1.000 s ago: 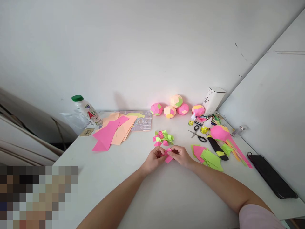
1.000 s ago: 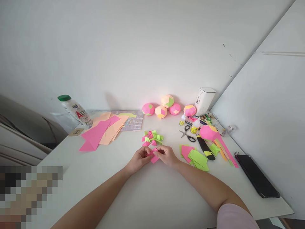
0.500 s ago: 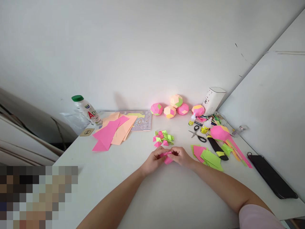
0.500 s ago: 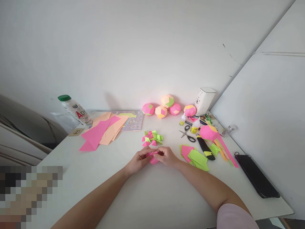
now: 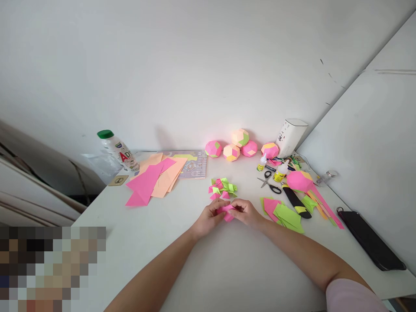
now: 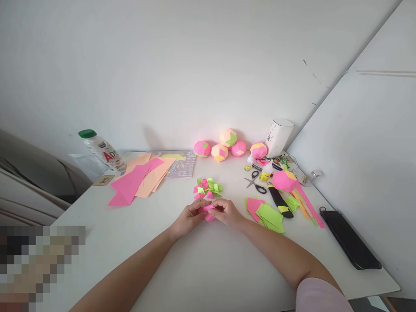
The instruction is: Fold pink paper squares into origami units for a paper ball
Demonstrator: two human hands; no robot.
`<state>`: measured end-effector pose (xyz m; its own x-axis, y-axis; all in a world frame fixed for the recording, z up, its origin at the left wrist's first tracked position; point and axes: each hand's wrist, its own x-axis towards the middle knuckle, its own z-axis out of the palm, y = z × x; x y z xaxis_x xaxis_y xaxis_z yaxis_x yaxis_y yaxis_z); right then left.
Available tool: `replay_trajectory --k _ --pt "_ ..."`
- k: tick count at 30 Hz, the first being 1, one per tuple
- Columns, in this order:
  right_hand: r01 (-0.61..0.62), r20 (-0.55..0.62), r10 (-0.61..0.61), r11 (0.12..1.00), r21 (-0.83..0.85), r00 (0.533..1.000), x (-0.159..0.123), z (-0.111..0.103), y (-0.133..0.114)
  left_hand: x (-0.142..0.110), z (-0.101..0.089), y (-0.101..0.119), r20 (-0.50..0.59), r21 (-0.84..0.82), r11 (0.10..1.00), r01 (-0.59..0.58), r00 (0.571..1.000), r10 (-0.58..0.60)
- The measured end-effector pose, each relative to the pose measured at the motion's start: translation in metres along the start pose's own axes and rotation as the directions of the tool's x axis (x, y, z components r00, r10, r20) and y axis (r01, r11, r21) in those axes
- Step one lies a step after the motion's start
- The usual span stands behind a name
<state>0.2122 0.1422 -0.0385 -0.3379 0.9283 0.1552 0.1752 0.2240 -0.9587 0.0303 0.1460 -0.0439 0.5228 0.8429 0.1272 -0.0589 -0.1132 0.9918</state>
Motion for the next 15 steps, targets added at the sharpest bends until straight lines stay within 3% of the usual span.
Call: replay_trajectory --k 6,11,15 --pt "-0.026 -0.029 0.027 0.999 0.028 0.999 0.0 0.0 0.001 0.001 0.002 0.0 -0.073 0.072 0.994 0.085 0.994 -0.08" --pt "-0.059 -0.063 0.064 0.995 0.074 0.996 -0.001 0.0 0.001 0.001 0.005 0.006 -0.116 0.149 0.987 0.065 0.992 -0.048" --pt "-0.067 -0.087 0.079 0.989 0.135 0.993 0.0 0.001 0.0 0.0 0.006 0.009 -0.09 0.213 0.976 0.046 0.996 -0.027"
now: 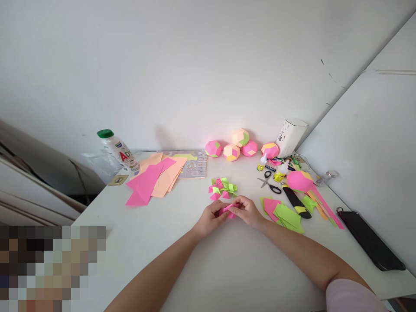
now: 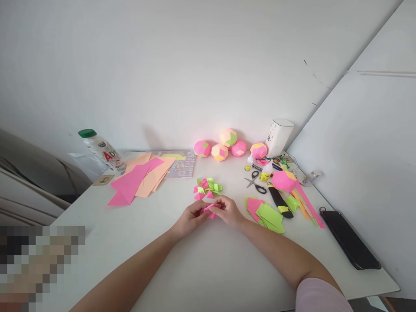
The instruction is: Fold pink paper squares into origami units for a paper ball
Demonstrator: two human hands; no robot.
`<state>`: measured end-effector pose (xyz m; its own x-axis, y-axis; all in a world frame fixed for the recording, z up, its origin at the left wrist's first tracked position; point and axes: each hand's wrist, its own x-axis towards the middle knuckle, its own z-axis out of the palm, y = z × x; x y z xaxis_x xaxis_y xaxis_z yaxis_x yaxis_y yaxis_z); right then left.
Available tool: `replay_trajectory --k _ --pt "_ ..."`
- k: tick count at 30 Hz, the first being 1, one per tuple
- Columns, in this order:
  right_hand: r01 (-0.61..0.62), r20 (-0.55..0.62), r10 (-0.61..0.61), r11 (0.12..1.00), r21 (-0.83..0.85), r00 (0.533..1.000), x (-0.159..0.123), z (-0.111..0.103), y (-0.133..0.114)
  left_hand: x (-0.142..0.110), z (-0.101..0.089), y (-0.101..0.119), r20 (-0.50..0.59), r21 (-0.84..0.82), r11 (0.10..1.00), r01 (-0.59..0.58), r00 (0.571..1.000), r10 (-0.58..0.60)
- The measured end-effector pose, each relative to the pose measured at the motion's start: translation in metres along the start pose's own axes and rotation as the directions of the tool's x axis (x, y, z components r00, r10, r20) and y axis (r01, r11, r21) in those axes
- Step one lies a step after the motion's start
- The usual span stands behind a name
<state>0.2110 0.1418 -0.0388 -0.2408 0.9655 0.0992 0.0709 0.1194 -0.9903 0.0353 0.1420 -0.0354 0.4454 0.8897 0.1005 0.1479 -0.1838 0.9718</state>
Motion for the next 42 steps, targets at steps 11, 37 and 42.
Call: replay_trajectory --k 11,37,42 --pt "0.014 0.02 -0.014 1.0 0.0 1.0 0.0011 -0.0007 -0.0026 -0.0014 0.0001 0.0018 0.029 0.056 0.998 -0.012 1.0 0.01" --pt "0.068 0.033 -0.066 0.996 -0.057 0.997 0.0004 -0.0026 -0.0069 -0.0012 0.0008 0.0005 0.053 0.021 1.0 -0.004 0.999 0.003" --pt "0.017 -0.014 -0.018 1.0 -0.023 1.0 -0.0001 -0.0035 -0.0011 0.0001 0.0022 -0.0038 0.048 -0.19 0.978 0.083 0.996 -0.075"
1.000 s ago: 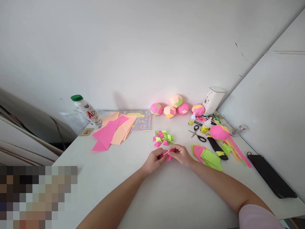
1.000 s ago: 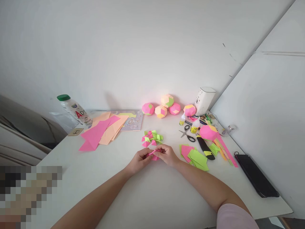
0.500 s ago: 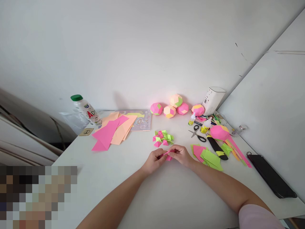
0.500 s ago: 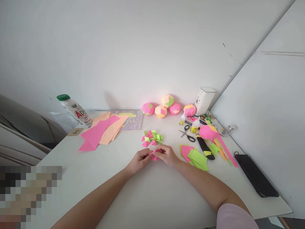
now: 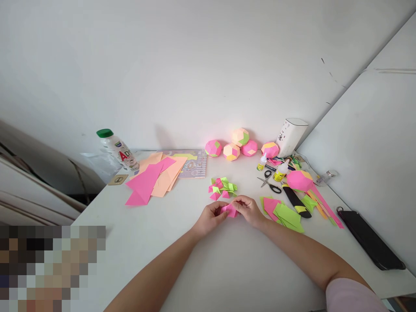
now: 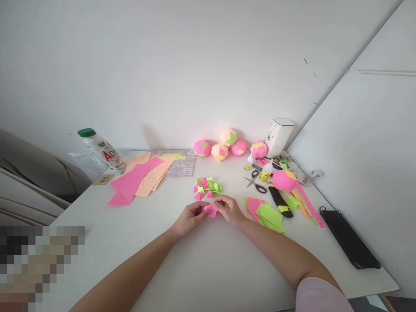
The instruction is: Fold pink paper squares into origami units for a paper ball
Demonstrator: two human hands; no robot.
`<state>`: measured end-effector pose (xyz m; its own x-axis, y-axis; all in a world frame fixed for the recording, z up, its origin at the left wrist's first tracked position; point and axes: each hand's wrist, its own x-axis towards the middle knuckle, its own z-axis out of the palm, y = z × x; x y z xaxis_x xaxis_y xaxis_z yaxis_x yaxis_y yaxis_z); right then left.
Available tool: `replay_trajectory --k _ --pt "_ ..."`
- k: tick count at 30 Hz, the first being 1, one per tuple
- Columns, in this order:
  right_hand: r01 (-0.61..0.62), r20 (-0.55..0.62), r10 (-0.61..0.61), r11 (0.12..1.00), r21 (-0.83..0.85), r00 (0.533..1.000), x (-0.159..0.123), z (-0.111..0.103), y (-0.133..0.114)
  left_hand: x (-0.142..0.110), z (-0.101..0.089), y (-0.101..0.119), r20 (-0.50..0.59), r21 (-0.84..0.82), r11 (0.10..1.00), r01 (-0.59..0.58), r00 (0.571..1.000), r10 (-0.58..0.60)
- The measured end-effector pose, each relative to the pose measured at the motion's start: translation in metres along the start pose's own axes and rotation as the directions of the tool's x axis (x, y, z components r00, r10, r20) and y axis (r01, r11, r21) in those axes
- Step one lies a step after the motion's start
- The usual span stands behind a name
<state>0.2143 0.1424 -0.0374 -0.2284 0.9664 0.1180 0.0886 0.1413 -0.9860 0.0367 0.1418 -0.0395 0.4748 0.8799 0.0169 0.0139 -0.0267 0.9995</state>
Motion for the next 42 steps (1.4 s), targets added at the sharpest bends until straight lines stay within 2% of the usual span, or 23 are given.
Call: replay_trajectory --k 3,6,11,18,25,28,33,42 --pt "-0.008 -0.016 0.008 1.0 0.002 1.0 -0.001 0.002 0.002 0.001 -0.001 -0.001 -0.023 -0.086 0.996 0.023 0.999 -0.025" --pt "0.029 -0.024 -0.03 0.999 -0.046 0.999 -0.002 0.005 0.002 0.001 -0.003 0.001 -0.009 -0.104 0.994 0.046 0.999 -0.047" --pt "0.082 0.031 -0.079 0.99 -0.111 0.996 -0.003 0.006 0.003 0.0 -0.003 0.002 0.029 -0.123 0.992 0.022 0.999 -0.019" --pt "0.123 -0.066 -0.135 0.98 -0.159 0.989 -0.003 0.006 0.003 0.003 -0.001 -0.006 -0.037 -0.1 0.993 0.054 0.998 -0.058" --pt "0.076 -0.002 -0.078 0.981 -0.179 0.997 -0.002 0.006 0.003 0.003 -0.001 -0.003 -0.01 -0.096 0.995 0.037 0.999 -0.038" --pt "0.088 0.017 -0.087 0.979 -0.184 0.996 -0.002 0.006 0.002 0.003 -0.001 -0.007 -0.041 -0.105 0.994 0.025 0.999 -0.029" --pt "0.039 0.052 -0.031 0.988 -0.147 0.998 -0.001 0.004 0.001 0.004 -0.002 -0.014 -0.104 -0.106 0.994 0.023 0.994 -0.034" --pt "-0.014 0.103 0.025 0.994 -0.106 0.994 -0.001 0.002 -0.001 0.005 -0.003 -0.01 -0.149 -0.114 0.992 0.06 0.986 -0.077"
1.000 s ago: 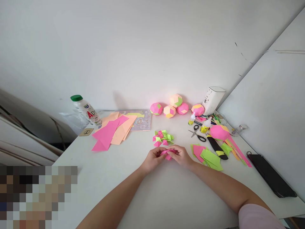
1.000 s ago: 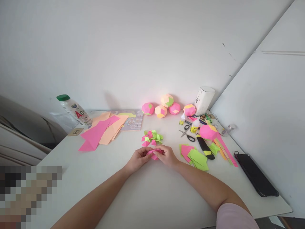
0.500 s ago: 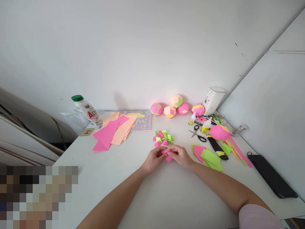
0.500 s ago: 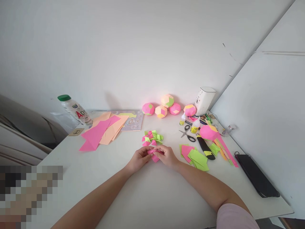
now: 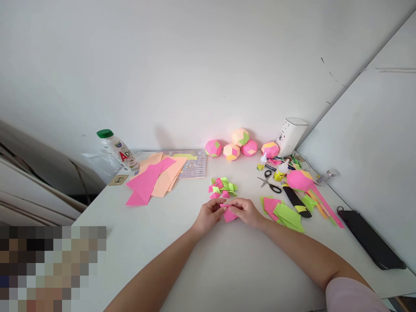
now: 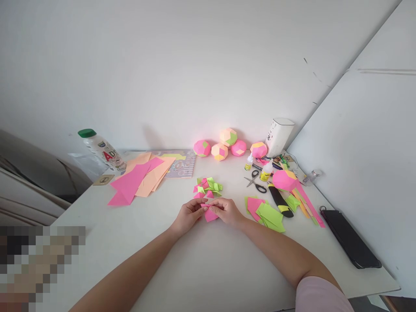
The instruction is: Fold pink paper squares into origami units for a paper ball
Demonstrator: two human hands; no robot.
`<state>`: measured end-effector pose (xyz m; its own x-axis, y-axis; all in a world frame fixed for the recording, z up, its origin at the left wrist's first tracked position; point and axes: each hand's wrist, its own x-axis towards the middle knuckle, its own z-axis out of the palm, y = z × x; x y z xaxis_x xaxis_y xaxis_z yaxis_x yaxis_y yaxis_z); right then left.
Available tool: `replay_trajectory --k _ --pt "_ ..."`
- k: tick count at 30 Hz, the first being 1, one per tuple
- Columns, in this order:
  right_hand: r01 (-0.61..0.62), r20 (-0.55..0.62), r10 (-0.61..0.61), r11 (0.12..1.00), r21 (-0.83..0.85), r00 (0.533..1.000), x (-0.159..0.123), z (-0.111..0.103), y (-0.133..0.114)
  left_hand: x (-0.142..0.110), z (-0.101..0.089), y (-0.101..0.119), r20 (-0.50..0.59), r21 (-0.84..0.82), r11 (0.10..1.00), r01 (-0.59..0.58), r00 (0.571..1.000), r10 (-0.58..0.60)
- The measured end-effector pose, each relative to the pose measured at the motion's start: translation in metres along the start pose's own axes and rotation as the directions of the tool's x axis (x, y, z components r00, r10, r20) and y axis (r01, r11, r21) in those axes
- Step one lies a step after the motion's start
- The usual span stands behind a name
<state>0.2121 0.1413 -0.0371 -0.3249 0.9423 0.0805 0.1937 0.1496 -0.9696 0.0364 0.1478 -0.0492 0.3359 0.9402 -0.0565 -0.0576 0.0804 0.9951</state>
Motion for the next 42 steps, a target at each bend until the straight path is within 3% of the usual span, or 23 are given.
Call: replay_trajectory --k 10,22,42 --pt "-0.016 0.05 0.014 0.999 0.042 0.999 0.0004 -0.0018 0.0 -0.0008 0.0 0.0019 -0.002 -0.004 0.999 0.042 0.999 -0.042" --pt "0.005 0.079 -0.005 1.0 0.005 0.997 0.0004 -0.0026 0.0015 -0.0006 0.0006 0.004 0.017 0.021 1.0 0.011 1.0 -0.011" --pt "0.021 0.062 -0.02 0.999 -0.024 0.998 -0.0007 -0.0024 0.0016 -0.0044 0.0029 0.0096 0.063 0.068 0.998 -0.016 0.998 0.012"
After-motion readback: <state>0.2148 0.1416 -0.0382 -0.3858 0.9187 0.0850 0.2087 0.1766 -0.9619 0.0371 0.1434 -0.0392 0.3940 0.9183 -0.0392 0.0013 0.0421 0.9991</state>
